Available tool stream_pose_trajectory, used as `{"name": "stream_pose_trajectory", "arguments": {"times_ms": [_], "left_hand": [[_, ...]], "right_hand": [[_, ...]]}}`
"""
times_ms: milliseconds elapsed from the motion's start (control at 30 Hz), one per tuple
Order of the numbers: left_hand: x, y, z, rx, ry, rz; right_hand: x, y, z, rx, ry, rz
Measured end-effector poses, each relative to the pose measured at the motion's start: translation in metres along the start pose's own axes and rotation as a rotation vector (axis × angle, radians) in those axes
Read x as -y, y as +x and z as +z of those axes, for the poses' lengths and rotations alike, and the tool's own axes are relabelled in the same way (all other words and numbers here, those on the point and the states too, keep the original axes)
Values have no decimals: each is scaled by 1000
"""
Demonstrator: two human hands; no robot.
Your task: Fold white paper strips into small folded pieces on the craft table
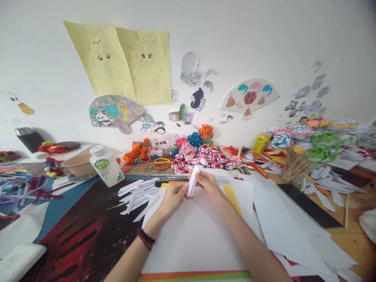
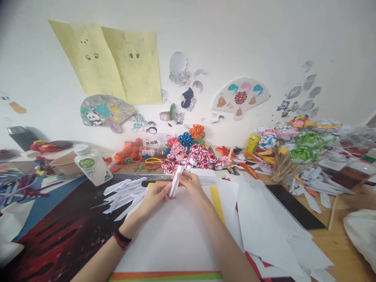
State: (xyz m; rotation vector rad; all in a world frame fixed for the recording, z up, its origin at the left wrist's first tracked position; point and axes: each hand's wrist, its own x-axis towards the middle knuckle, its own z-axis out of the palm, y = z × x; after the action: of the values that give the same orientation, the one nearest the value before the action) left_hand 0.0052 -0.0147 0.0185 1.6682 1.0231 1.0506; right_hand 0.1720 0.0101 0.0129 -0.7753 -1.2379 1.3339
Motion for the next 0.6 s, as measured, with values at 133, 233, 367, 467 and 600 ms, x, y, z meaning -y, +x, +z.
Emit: {"name": "stream_pose_trajectory", "arguments": {"times_ms": [133, 233, 367, 467, 600], "left_hand": [[-4, 0, -2, -174, 223, 107], [-7, -1, -4, -230, 276, 149], [-9, -2, -6, -219, 244, 143], [-9, -1, -8, -205, 252, 156], [-4, 1, -11, -211, 200, 128]], "right_hand": [[-6, 2, 2, -34, -88, -24], [-9, 1, 6, 15, -107, -30], [-9, -2, 9, 57, -120, -32], [-6, -3, 10, 65, -124, -40], [-3, -3, 11, 33, -150, -16]]}}
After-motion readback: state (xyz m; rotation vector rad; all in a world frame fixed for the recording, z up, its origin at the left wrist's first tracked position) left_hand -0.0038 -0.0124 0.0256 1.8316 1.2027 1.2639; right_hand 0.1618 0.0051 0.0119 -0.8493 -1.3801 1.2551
